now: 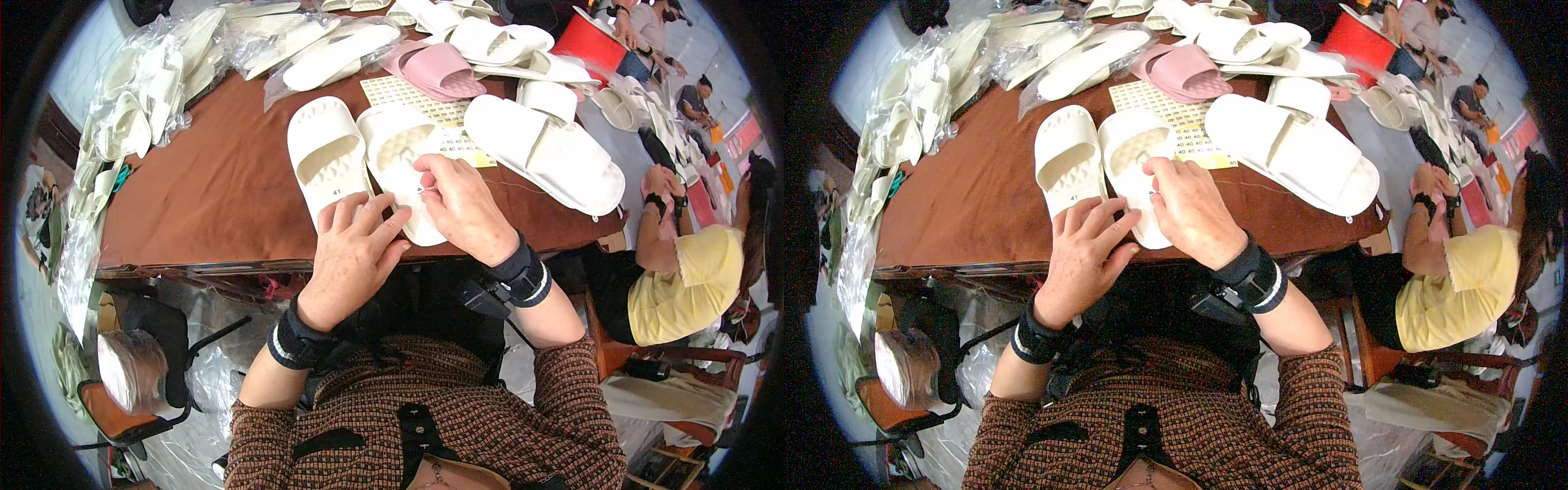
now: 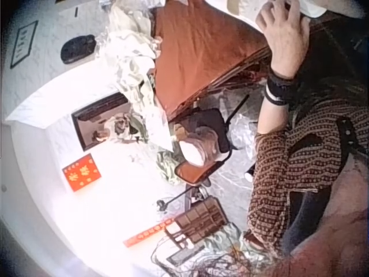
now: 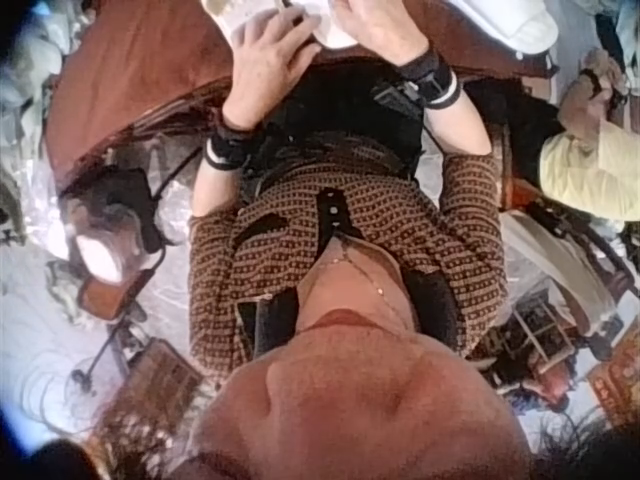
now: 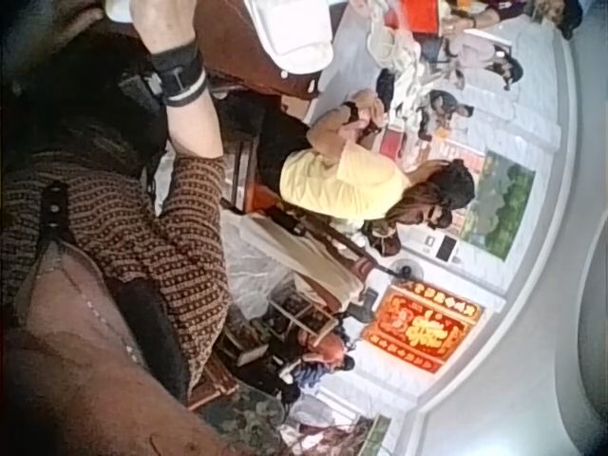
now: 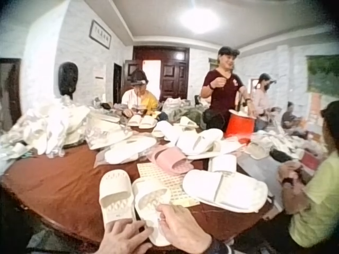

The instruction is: Attaching size labels to the inside of white sandals.

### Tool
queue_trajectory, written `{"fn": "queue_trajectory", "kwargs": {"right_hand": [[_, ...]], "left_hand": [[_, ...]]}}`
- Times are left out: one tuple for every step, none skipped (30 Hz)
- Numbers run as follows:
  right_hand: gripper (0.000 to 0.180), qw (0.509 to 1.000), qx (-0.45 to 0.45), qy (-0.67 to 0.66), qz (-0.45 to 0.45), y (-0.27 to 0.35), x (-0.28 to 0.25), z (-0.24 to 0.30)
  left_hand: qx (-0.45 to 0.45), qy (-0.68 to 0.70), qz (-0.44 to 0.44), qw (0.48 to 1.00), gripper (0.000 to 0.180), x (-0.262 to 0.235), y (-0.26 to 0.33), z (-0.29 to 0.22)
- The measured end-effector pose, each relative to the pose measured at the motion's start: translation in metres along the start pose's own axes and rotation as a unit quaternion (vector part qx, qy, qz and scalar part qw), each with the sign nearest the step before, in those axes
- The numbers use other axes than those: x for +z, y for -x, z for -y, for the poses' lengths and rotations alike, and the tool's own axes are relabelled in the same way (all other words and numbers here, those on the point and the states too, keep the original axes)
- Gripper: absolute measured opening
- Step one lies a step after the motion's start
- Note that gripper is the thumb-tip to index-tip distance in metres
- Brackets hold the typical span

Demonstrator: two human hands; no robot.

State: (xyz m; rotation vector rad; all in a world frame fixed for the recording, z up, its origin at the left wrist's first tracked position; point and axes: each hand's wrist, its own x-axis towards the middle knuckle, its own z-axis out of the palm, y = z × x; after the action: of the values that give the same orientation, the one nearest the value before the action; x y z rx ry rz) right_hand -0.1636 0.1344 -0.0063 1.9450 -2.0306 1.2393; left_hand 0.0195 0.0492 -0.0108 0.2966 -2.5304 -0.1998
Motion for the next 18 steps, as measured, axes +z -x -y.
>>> {"fn": "queue_trajectory", "kwargs": {"right_hand": [[0.032, 1.000, -0.006, 0.004, -0.001, -0.0007, -0.0003, -0.0001], [0.033, 1.000, -0.012, 0.007, -0.001, -0.0011, 0.0006, -0.0003], [0.033, 1.000, -0.012, 0.006, -0.001, -0.0021, 0.0014, -0.0012], [0.034, 1.000, -0.007, -0.016, 0.009, -0.0038, 0.0022, -0.0027], [0.034, 0.999, -0.002, -0.037, 0.019, -0.0049, 0.0023, -0.0041], [0.034, 0.999, -0.002, -0.037, 0.019, -0.0057, 0.0025, -0.0052], [0.032, 0.999, -0.018, -0.041, 0.020, -0.0062, 0.0028, -0.0064], [0.029, 0.998, -0.035, -0.045, 0.019, -0.0069, 0.0022, -0.0071], [0.029, 0.998, -0.035, -0.044, 0.019, -0.0074, 0.0018, -0.0076], [0.029, 0.998, -0.033, -0.042, 0.023, -0.0078, 0.0015, -0.0080], [0.029, 0.998, -0.031, -0.041, 0.028, -0.0084, 0.0018, -0.0080], [0.029, 0.998, -0.032, -0.041, 0.028, -0.0088, 0.0019, -0.0078], [0.029, 0.998, -0.020, -0.038, 0.036, -0.0092, 0.0019, -0.0076], [0.028, 0.998, -0.008, -0.034, 0.044, -0.0091, 0.0018, -0.0075], [0.028, 0.998, -0.008, -0.034, 0.044, -0.0091, 0.0014, -0.0069], [0.028, 0.998, -0.005, -0.034, 0.046, -0.0093, 0.0006, -0.0060], [0.028, 0.998, -0.002, -0.034, 0.049, -0.0095, 0.0005, -0.0055], [0.028, 0.998, -0.002, -0.034, 0.049, -0.0098, 0.0007, -0.0054]], "left_hand": [[0.001, 0.000, 0.000, 1.000, 0.043, 0.0000, -0.0005, -0.0003], [0.001, 0.000, 0.000, 1.000, 0.043, 0.0000, 0.0000, -0.0003], [-0.001, -0.004, 0.002, 1.000, 0.043, -0.0002, 0.0003, -0.0004], [-0.004, -0.007, 0.004, 1.000, 0.043, -0.0004, 0.0006, -0.0004], [-0.003, -0.006, 0.005, 1.000, 0.043, -0.0004, 0.0008, -0.0006], [-0.004, -0.006, 0.004, 1.000, 0.043, -0.0005, 0.0010, -0.0007], [-0.005, -0.006, 0.003, 1.000, 0.043, -0.0004, 0.0013, -0.0007], [-0.005, -0.006, 0.003, 1.000, 0.043, -0.0002, 0.0009, -0.0007], [-0.003, -0.004, 0.001, 1.000, 0.043, 0.0003, 0.0007, -0.0005], [-0.002, -0.003, 0.000, 1.000, 0.043, 0.0007, 0.0005, -0.0004], [-0.003, -0.004, -0.001, 1.000, 0.043, 0.0008, 0.0007, 0.0000], [-0.001, -0.004, 0.000, 1.000, 0.043, 0.0008, 0.0008, 0.0002], [0.000, -0.004, 0.000, 1.000, 0.043, 0.0006, 0.0009, 0.0004], [0.000, -0.004, 0.000, 1.000, 0.043, 0.0007, 0.0010, 0.0004], [-0.001, -0.003, 0.000, 1.000, 0.043, 0.0008, 0.0010, 0.0004], [-0.001, -0.001, 0.000, 1.000, 0.043, 0.0008, 0.0010, 0.0003], [-0.001, -0.002, 0.000, 1.000, 0.043, 0.0008, 0.0011, 0.0004], [-0.002, -0.004, 0.001, 1.000, 0.043, 0.0009, 0.0013, 0.0004]]}}
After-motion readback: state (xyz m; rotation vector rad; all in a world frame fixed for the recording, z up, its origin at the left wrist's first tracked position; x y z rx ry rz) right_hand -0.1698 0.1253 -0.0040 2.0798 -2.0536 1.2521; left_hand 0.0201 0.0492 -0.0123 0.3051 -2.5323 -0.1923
